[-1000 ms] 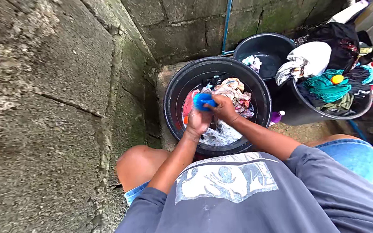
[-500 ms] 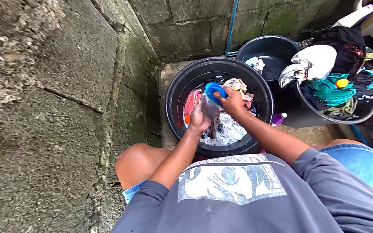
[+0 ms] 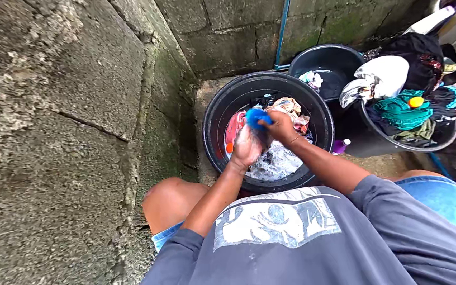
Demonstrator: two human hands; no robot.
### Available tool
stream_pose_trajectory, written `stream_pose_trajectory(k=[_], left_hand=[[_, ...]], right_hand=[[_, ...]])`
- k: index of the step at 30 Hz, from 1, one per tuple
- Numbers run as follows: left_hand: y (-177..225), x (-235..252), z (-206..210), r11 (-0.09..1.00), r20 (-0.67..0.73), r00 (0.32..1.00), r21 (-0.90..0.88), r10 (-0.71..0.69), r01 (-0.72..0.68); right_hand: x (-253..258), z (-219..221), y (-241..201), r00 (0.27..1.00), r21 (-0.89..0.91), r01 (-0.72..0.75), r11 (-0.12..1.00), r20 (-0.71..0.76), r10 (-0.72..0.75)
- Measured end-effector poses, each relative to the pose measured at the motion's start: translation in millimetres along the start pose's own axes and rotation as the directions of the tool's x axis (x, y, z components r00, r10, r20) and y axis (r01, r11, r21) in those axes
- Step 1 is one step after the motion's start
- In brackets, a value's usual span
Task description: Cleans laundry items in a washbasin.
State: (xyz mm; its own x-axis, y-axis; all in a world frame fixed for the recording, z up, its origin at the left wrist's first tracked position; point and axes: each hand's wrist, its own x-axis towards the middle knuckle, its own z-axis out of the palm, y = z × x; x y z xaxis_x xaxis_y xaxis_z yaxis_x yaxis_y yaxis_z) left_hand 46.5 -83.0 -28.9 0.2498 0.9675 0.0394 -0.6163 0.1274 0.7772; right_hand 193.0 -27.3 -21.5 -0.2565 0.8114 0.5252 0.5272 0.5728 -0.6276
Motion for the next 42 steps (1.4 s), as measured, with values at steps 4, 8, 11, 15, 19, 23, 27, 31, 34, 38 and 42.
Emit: stream_pose_trajectory(k=[4,8,11,15,19,23,27,31,34,38,42], left_hand=[[-2.3,4.2,-7.4,0.999,0.050,0.999,0.039,-0.003,0.001],[-3.0,-3.3,-4.5,1.000,-0.022,1.000,0.020,-0.021,0.022],[4.1,0.8,-4.1,1.000,0.076,0.997,0.009,-0.027,0.026],[-6.9,-1.1,-8.6,1.000,0.001,1.000,-0.015,0.020,-0.020],[1.8,-0.3,-4.0,0.999,0.067,0.997,-0.007,-0.045,0.046],[-3.0,-1.4,-4.3,0.995,-0.006,0.998,0.089,0.056,-0.055],[3.7,-1.4,-2.0,1.000,0.007,1.000,-0.014,0.016,-0.016],[0.5,1.4,-4.5,0.999,0.041,0.999,-0.021,0.025,-0.025],[-4.6,0.2,-7.5,0.992,-0.022,0.993,0.047,0.117,-0.116],[14.4,7.0,-7.3,1.000,-0.040,0.999,-0.001,0.023,-0.023],[19.4,2.4,-3.1,0.997,-0.009,0.998,0.049,-0.061,0.062]], right_hand=[[-1.6,-6.6,-8.6,0.998,-0.017,-0.026,1.000,-0.066,0.025],[-7.2,6.3,-16.5,0.979,0.020,0.196,0.980,-0.052,-0.195],[2.7,-10.9,9.0,0.996,-0.069,-0.087,0.994,-0.025,0.086],[-13.3,6.3,-32.3,0.943,0.000,0.318,0.948,-0.107,-0.316],[1.6,-9.8,10.1,0.996,-0.076,-0.093,0.993,-0.015,0.092],[-10.6,-4.7,-28.2,0.985,-0.010,0.152,0.988,-0.080,-0.152],[-6.1,-0.4,2.0,0.998,-0.033,0.065,0.997,-0.017,-0.066],[-9.1,-8.1,-6.1,0.999,-0.064,0.014,0.998,-0.051,-0.017],[-17.8,6.7,-18.8,0.965,-0.021,0.253,0.967,-0.066,-0.253],[12.9,-31.4,32.4,0.844,-0.042,-0.529,0.848,0.078,0.531],[10.5,-34.0,50.0,0.752,0.564,-0.636,0.527,0.299,0.587]])
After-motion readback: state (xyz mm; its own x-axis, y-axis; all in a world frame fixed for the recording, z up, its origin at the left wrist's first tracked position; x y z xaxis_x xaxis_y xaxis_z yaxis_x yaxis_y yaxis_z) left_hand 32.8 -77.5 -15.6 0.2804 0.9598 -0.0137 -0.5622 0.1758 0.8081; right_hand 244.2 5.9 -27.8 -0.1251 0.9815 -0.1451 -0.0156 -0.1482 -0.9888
